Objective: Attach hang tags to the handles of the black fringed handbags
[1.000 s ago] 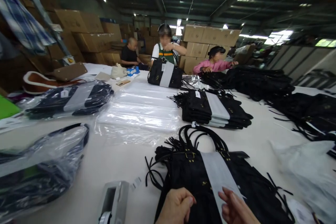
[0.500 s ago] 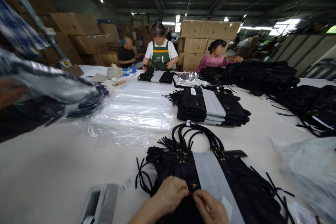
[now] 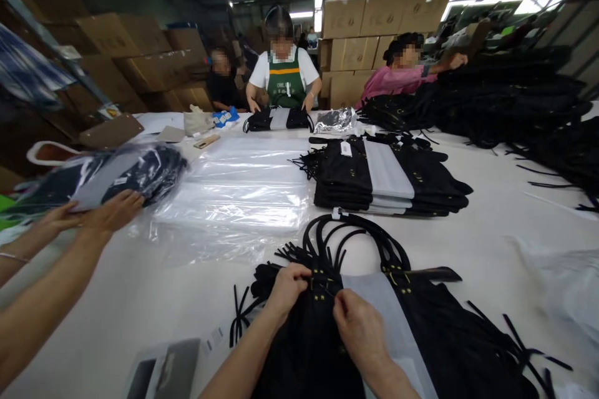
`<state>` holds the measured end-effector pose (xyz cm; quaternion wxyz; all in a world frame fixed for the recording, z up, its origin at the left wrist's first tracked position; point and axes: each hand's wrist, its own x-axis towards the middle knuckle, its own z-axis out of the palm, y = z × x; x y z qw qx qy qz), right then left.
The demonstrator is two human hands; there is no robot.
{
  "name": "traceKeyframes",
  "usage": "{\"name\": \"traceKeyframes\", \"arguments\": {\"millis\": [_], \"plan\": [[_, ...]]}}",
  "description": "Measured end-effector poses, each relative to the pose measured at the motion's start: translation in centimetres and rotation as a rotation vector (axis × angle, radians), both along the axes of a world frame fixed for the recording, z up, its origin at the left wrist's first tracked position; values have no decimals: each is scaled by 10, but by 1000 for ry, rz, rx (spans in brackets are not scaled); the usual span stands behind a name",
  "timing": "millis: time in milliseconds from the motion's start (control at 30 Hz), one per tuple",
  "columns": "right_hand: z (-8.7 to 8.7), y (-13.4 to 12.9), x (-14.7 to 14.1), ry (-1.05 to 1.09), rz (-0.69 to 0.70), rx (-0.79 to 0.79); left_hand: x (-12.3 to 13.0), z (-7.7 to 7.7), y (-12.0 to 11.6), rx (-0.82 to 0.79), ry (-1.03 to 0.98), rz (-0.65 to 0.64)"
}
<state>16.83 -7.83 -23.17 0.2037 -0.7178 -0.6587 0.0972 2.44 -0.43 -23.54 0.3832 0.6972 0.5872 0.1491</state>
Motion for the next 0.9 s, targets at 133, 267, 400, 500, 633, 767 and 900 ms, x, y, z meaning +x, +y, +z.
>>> {"name": "traceKeyframes", "arguments": {"millis": [133,267,400,500,633,767,900], "plan": [[1,14,-20,103,-42,-154,-5,1,0,47,-28,-128],[10,23,-19,216,0,-244,-8,4,0,119,76,-244],[23,10,18,541,171,-399,-13,13,-3,161,198,-305],[27,-8,46,597,174,-493,-16,19,-7,178,293,-314],[24,-25,60,670,96,-511,-19,25,-11,199,387,-335],[26,-27,56,632,37,-530,-18,28,-13,219,438,-358],[28,-27,53,491,129,-478,-15,29,-15,221,455,-361]]}}
